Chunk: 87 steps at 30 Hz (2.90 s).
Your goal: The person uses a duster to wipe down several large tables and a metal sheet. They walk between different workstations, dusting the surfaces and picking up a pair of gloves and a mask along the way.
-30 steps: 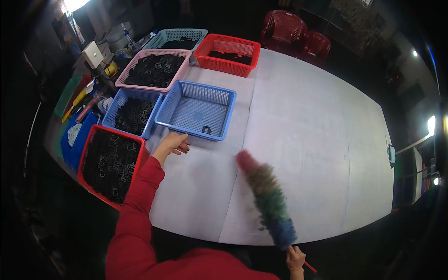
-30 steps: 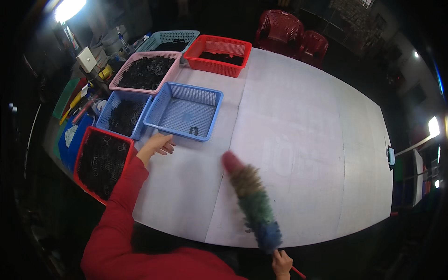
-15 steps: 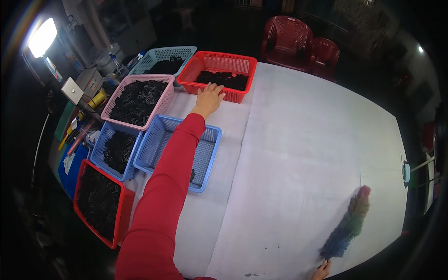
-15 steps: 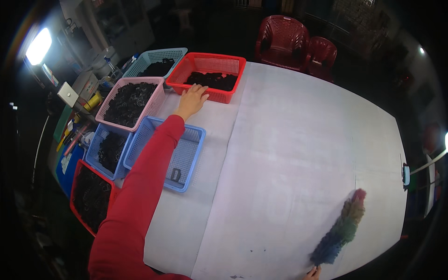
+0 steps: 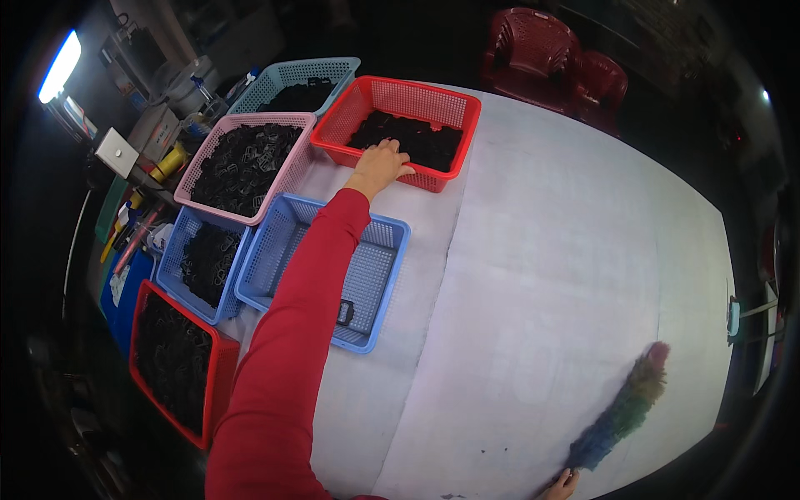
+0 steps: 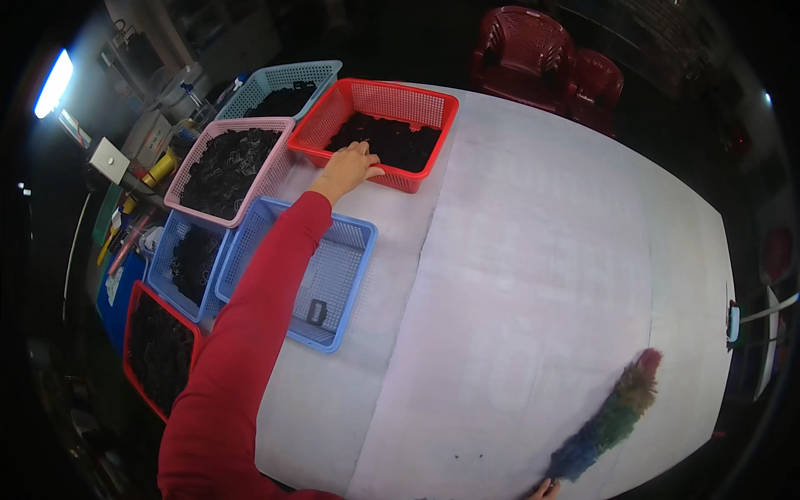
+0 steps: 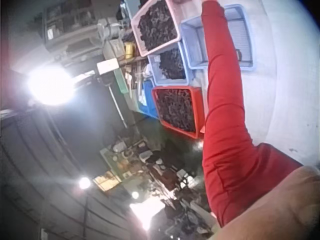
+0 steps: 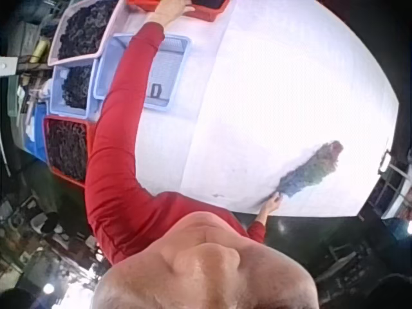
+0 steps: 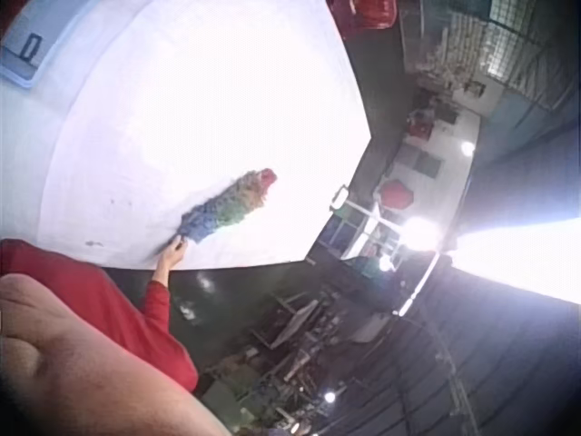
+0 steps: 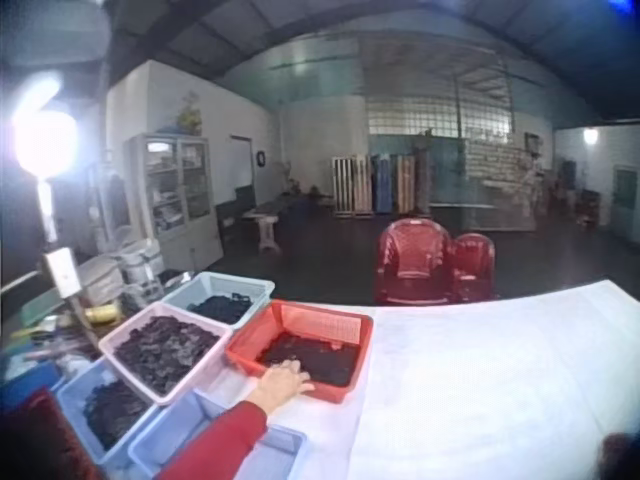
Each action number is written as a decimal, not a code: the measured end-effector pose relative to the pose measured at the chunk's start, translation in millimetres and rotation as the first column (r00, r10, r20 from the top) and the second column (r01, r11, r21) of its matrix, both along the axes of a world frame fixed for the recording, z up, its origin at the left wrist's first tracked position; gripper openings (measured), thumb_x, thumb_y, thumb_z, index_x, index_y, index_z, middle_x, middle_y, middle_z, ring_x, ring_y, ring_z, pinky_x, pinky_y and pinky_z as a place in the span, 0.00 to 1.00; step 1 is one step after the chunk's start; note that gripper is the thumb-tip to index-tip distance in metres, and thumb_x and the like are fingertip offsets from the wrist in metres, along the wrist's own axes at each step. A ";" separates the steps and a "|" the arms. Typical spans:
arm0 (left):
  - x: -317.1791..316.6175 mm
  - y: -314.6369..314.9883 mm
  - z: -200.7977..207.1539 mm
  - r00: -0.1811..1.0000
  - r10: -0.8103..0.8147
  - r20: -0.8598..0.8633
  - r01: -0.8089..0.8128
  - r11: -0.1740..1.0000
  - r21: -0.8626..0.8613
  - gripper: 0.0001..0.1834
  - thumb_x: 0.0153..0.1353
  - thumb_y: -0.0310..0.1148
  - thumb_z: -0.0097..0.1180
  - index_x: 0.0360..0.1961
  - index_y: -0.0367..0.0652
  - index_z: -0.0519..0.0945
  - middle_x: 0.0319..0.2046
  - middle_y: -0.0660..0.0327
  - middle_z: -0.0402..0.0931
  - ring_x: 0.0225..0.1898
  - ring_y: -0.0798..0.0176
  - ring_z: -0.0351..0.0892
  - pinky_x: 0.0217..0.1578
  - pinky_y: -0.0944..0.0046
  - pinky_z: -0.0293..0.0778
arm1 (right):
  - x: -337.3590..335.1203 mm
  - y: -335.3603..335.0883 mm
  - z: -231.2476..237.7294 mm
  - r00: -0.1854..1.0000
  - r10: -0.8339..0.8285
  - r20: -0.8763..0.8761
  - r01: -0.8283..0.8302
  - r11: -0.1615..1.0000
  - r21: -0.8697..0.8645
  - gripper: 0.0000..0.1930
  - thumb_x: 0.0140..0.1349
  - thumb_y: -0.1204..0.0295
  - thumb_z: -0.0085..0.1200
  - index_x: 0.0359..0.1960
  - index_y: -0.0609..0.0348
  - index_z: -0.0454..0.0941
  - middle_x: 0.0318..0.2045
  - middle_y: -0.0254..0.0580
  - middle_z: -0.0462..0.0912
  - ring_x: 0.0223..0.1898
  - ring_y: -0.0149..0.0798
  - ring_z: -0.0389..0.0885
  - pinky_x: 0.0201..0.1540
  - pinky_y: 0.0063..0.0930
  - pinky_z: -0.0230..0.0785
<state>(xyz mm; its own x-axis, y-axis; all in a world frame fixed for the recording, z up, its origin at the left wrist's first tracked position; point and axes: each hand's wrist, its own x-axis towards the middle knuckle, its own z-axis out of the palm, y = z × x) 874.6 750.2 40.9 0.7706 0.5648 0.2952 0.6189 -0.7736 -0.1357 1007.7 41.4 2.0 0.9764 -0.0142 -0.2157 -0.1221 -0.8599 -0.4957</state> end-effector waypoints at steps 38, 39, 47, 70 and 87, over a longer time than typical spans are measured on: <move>-263.9 -658.3 4.8 0.990 -0.057 -0.132 -0.140 -0.174 -0.975 0.22 0.58 0.41 0.40 0.52 0.42 0.63 0.47 0.55 0.66 0.47 0.61 0.66 0.46 0.67 0.62 | -19.7 -203.4 -0.3 0.916 0.398 0.042 -0.379 0.896 -0.231 0.13 0.56 0.63 0.40 0.43 0.37 0.69 0.25 0.47 0.76 0.25 0.53 0.75 0.27 0.42 0.67; -253.2 -666.0 2.0 0.985 -0.034 -0.168 -0.171 -0.175 -0.970 0.22 0.58 0.41 0.40 0.51 0.42 0.64 0.47 0.56 0.66 0.47 0.61 0.66 0.45 0.67 0.62 | 5.7 -242.9 0.6 0.990 0.140 0.017 -0.133 0.966 -0.222 0.13 0.56 0.61 0.40 0.44 0.37 0.69 0.31 0.49 0.76 0.32 0.53 0.75 0.33 0.43 0.67; -65.4 -726.0 25.0 0.929 0.359 0.087 0.138 -0.121 -0.983 0.15 0.59 0.36 0.40 0.43 0.40 0.70 0.38 0.61 0.72 0.37 0.69 0.72 0.33 0.71 0.66 | 179.5 -475.6 -8.1 0.643 -0.636 -0.427 0.620 0.104 0.778 0.07 0.58 0.59 0.40 0.27 0.40 0.68 0.09 0.27 0.59 0.04 0.21 0.52 0.04 0.17 0.41; 454.6 -900.3 69.0 0.932 0.266 0.247 0.234 0.080 -0.969 0.12 0.57 0.33 0.40 0.37 0.38 0.72 0.31 0.57 0.73 0.31 0.65 0.74 0.31 0.69 0.69 | 640.9 -605.1 7.8 0.924 -0.378 0.052 0.382 0.918 -0.111 0.14 0.56 0.62 0.40 0.45 0.40 0.70 0.38 0.46 0.75 0.40 0.47 0.74 0.40 0.39 0.66; 789.7 -1152.0 129.4 0.753 0.302 0.585 0.470 0.375 -0.799 0.11 0.58 0.30 0.40 0.37 0.39 0.73 0.27 0.61 0.73 0.29 0.70 0.73 0.31 0.72 0.67 | 757.3 -755.3 32.5 0.891 0.452 -0.034 -0.449 0.891 0.071 0.14 0.57 0.64 0.39 0.45 0.39 0.70 0.26 0.55 0.75 0.28 0.51 0.76 0.28 0.40 0.68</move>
